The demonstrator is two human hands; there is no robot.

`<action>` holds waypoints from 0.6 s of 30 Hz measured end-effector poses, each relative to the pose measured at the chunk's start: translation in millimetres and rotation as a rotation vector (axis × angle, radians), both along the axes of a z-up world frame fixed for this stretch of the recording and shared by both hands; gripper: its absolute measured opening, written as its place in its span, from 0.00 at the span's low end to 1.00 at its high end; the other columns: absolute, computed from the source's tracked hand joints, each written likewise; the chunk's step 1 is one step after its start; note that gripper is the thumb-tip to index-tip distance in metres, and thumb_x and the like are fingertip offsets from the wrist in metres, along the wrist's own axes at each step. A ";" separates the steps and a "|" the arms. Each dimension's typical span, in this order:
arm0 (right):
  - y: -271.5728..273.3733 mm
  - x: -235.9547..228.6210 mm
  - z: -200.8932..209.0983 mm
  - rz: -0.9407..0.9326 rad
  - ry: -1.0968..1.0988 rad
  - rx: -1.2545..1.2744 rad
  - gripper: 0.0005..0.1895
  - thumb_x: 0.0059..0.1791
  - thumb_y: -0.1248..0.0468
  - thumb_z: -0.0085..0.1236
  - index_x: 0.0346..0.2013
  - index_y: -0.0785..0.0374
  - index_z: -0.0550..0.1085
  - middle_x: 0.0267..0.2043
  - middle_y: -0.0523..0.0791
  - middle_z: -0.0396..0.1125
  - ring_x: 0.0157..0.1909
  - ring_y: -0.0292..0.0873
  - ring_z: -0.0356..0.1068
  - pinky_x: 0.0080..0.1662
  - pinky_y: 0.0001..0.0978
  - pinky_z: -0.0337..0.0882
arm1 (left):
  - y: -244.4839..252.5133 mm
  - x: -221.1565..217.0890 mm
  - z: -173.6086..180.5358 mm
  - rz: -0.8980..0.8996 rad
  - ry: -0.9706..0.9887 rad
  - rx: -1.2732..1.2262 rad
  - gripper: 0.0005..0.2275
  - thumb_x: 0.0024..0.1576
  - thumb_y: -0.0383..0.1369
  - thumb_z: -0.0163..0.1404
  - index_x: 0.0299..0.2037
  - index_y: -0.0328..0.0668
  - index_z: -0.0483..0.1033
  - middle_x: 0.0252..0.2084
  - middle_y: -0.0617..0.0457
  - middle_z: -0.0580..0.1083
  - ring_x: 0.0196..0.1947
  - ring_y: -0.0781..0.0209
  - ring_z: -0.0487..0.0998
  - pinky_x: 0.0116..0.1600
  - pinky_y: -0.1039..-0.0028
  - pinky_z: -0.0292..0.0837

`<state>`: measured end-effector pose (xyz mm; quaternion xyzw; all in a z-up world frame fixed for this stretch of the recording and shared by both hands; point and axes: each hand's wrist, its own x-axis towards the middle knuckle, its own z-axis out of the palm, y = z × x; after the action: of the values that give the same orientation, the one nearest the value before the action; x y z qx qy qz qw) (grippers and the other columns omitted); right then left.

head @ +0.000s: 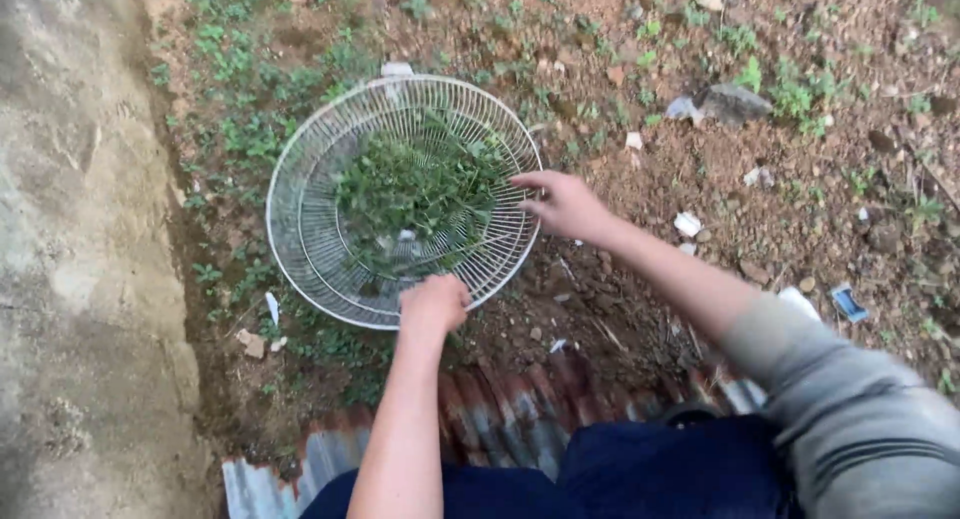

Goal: The person picks weeds by hand from the ground and places them into a wire fan guard used as a basket.

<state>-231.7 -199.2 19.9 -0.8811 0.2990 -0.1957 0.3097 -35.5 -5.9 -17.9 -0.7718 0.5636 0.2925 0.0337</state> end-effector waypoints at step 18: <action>-108.3 -58.3 -166.4 -0.582 -0.068 -0.111 0.16 0.43 0.62 0.73 0.44 0.61 0.83 0.36 0.51 0.75 0.35 0.44 0.74 0.42 0.37 0.75 | 0.3 -36.9 20.3 -0.084 -0.063 -0.134 0.06 0.53 0.31 0.56 0.39 0.48 0.80 0.42 0.44 0.80 0.46 0.42 0.81 0.51 0.53 0.75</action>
<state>-290.0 -307.5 -146.5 -0.7667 0.5175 -0.3219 0.2019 -72.4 -5.6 2.4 -0.7568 0.6125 0.2280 0.0122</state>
